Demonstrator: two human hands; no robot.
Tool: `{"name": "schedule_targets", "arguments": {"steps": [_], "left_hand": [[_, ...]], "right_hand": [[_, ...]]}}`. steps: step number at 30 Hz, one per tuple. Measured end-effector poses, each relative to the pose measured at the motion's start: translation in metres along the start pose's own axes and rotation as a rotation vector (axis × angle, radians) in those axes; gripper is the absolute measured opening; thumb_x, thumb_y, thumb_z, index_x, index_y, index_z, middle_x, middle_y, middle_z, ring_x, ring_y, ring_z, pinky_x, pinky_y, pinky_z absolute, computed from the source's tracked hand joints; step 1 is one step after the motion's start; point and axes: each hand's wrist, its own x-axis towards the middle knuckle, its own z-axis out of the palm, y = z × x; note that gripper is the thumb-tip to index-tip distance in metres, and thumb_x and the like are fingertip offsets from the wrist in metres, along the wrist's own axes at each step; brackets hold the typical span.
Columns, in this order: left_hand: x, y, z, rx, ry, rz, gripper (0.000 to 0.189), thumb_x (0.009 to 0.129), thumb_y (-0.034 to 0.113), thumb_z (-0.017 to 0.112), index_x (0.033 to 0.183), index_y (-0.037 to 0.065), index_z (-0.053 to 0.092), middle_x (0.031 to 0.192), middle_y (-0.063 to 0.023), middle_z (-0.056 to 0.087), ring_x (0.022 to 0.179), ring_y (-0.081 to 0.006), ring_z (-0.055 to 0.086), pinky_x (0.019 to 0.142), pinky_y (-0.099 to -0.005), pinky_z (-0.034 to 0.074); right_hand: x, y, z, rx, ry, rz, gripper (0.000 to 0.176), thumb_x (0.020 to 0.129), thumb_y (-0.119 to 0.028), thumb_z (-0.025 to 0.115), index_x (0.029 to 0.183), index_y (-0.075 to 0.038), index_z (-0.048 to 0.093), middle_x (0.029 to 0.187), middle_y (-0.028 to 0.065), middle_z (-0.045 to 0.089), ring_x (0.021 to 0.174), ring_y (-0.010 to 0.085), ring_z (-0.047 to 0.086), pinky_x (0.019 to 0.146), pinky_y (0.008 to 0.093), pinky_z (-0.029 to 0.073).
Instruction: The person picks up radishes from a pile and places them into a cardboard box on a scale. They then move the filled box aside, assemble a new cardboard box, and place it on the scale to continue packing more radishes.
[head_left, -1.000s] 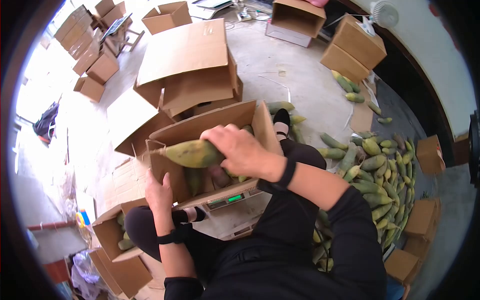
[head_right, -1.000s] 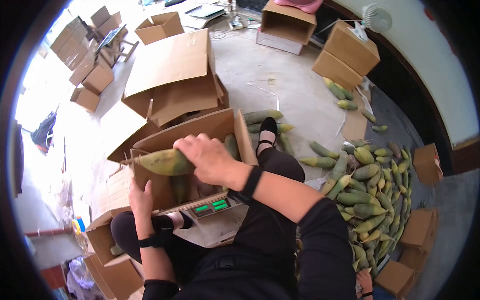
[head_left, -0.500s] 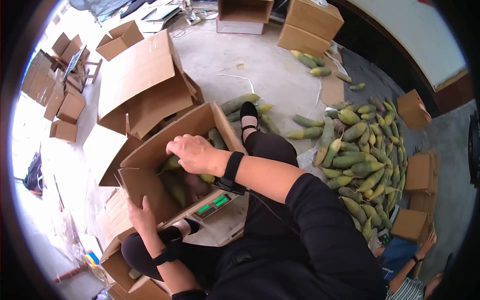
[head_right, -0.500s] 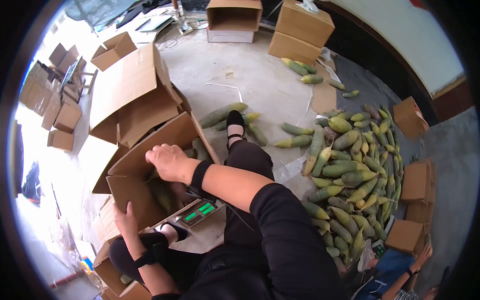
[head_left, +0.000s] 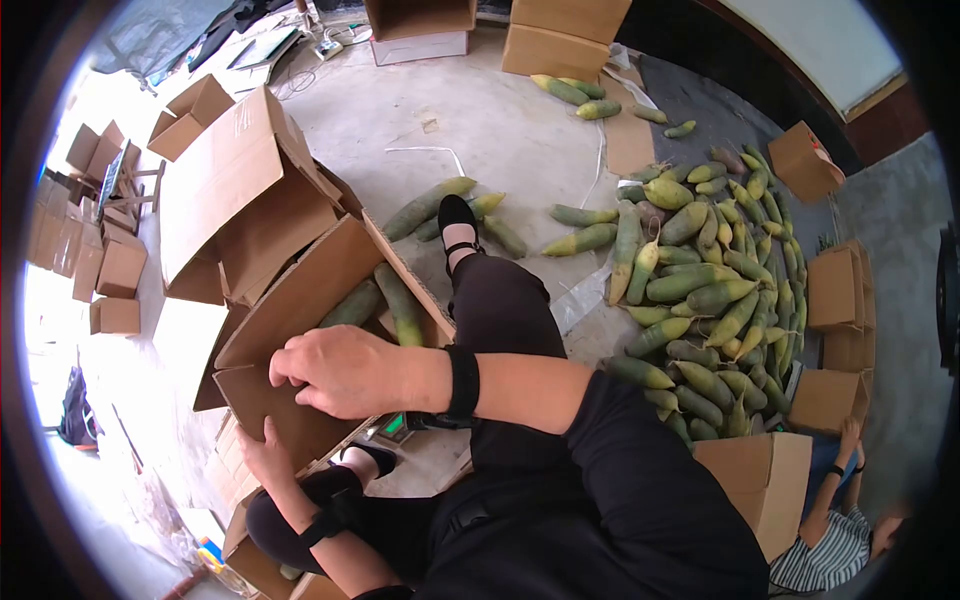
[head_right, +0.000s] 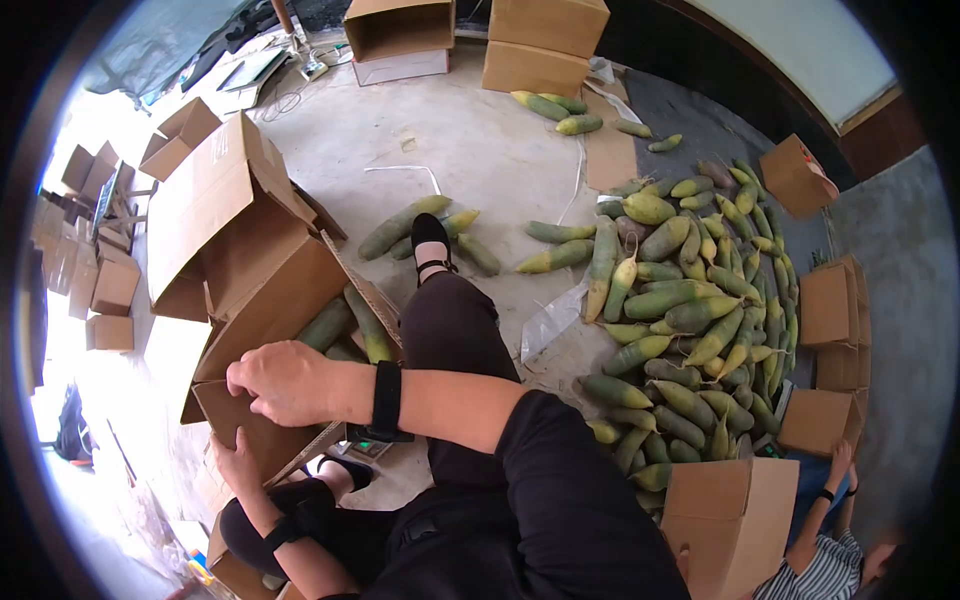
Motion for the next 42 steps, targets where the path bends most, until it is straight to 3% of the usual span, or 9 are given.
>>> {"name": "schedule_targets", "arguments": {"steps": [8,24,29,31,33,35,37,39,42], "left_hand": [[0.004,-0.013,0.007,0.110,0.053,0.014,0.054,0.086,0.027,0.061,0.125,-0.007,0.044,0.115,-0.0273,0.056,0.106,-0.0403,0.054,0.089,-0.0427,0.043],[0.004,-0.012,0.006,0.097,0.059,-0.006,0.049,0.086,0.023,0.060,0.126,-0.002,0.046,0.114,-0.0237,0.058,0.106,-0.0380,0.055,0.090,-0.0414,0.044],[0.006,-0.020,0.007,0.096,0.082,0.023,0.048,0.085,0.022,0.060,0.124,-0.003,0.047,0.114,-0.0235,0.058,0.106,-0.0370,0.055,0.090,-0.0405,0.043],[0.005,-0.019,0.007,0.090,0.077,0.023,0.048,0.085,0.022,0.061,0.124,-0.003,0.047,0.114,-0.0235,0.057,0.106,-0.0370,0.055,0.090,-0.0403,0.043],[0.004,-0.015,0.005,0.084,0.072,0.023,0.048,0.085,0.022,0.061,0.124,-0.003,0.047,0.115,-0.0234,0.057,0.107,-0.0371,0.055,0.091,-0.0401,0.043],[0.003,-0.010,0.002,0.055,0.020,0.006,0.060,0.085,0.030,0.061,0.126,-0.009,0.043,0.119,-0.0275,0.054,0.111,-0.0386,0.052,0.094,-0.0400,0.041],[0.005,-0.012,0.005,0.077,0.036,0.007,0.054,0.085,0.027,0.061,0.125,-0.006,0.045,0.117,-0.0253,0.055,0.109,-0.0382,0.053,0.093,-0.0401,0.042],[0.006,-0.017,0.006,0.103,0.048,0.009,0.048,0.085,0.023,0.061,0.124,-0.003,0.047,0.116,-0.0232,0.057,0.107,-0.0378,0.054,0.091,-0.0402,0.042],[0.007,-0.020,0.006,0.063,0.008,0.002,0.050,0.086,0.025,0.060,0.124,-0.004,0.046,0.116,-0.0237,0.056,0.108,-0.0383,0.054,0.091,-0.0405,0.042]], "right_hand": [[-0.021,0.012,0.014,0.042,0.081,0.018,0.017,0.076,-0.008,0.064,0.091,-0.002,0.060,0.079,0.0109,0.061,0.081,0.0290,0.061,0.072,0.0382,0.048],[-0.024,0.019,-0.006,-0.082,0.204,-0.038,0.016,0.077,-0.009,0.063,0.091,-0.003,0.060,0.085,0.0110,0.063,0.084,0.0283,0.062,0.076,0.0378,0.048],[-0.032,0.007,-0.043,-0.129,0.364,-0.130,0.013,0.078,-0.009,0.062,0.090,-0.006,0.059,0.084,0.0091,0.062,0.084,0.0275,0.060,0.075,0.0375,0.047],[-0.041,0.004,-0.068,-0.166,0.494,-0.115,0.011,0.078,-0.013,0.063,0.087,-0.007,0.060,0.080,0.0098,0.062,0.076,0.0293,0.060,0.071,0.0400,0.048],[-0.058,0.007,-0.098,-0.188,0.570,-0.045,0.012,0.079,-0.010,0.061,0.090,-0.006,0.061,0.080,0.0103,0.063,0.073,0.0294,0.060,0.067,0.0374,0.049],[-0.081,0.028,-0.120,-0.131,0.653,0.068,0.015,0.079,-0.009,0.061,0.093,-0.004,0.062,0.080,0.0115,0.065,0.069,0.0275,0.062,0.063,0.0331,0.049],[-0.111,0.053,-0.139,-0.097,0.735,0.214,0.017,0.079,-0.009,0.061,0.095,-0.003,0.062,0.080,0.0122,0.066,0.067,0.0247,0.063,0.063,0.0297,0.049],[-0.151,0.092,-0.152,-0.182,0.780,0.436,0.018,0.079,-0.009,0.061,0.096,-0.003,0.062,0.081,0.0120,0.066,0.070,0.0227,0.063,0.066,0.0301,0.050],[-0.227,0.162,-0.147,-0.399,0.764,0.726,0.020,0.077,-0.012,0.062,0.095,-0.003,0.061,0.084,0.0144,0.065,0.077,0.0282,0.063,0.070,0.0349,0.049]]}}
